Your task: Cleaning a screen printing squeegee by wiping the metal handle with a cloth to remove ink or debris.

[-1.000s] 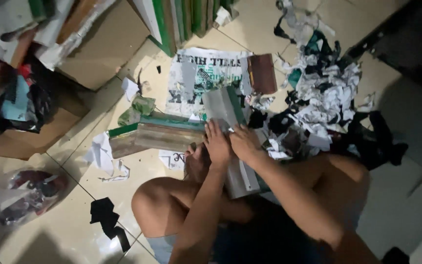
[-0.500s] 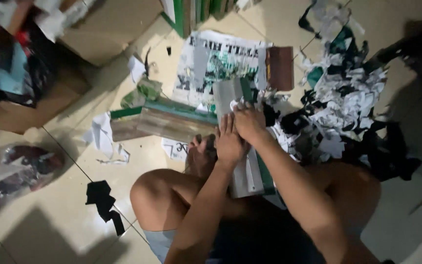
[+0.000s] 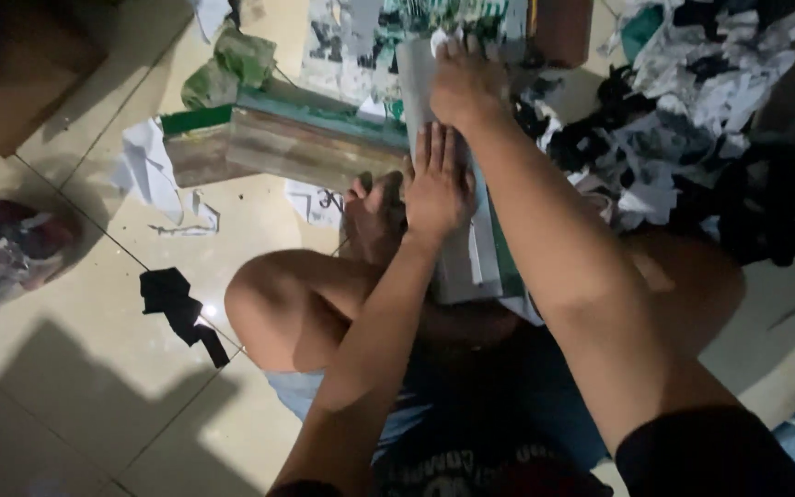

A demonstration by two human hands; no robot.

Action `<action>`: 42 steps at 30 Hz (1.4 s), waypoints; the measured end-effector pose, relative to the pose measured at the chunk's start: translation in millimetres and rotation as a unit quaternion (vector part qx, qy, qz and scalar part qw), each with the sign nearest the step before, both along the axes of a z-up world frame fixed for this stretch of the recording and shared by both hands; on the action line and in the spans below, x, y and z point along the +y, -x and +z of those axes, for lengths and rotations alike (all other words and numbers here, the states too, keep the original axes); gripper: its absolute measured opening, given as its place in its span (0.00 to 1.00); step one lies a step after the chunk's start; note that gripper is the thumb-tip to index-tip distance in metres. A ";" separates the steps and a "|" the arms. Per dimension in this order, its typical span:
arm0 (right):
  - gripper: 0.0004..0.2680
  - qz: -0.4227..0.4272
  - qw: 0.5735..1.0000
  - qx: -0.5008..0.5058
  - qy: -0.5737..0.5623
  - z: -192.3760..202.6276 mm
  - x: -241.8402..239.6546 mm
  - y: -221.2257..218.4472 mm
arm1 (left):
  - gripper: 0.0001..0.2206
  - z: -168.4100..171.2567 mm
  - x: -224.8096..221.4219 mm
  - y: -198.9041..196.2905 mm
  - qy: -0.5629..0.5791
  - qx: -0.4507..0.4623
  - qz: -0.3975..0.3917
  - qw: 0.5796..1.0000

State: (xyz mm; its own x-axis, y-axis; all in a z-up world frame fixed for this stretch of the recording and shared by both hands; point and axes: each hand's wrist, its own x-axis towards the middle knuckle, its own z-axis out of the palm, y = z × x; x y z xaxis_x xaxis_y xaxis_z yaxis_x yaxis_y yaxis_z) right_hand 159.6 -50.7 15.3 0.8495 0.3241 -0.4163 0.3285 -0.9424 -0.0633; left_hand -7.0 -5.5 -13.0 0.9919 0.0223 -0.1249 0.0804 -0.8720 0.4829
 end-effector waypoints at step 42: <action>0.18 -0.019 0.968 -0.160 -0.194 -46.3 -20.9 54.7 | 0.31 95.3 6.8 -1.8 -0.039 0.184 -0.044 0.981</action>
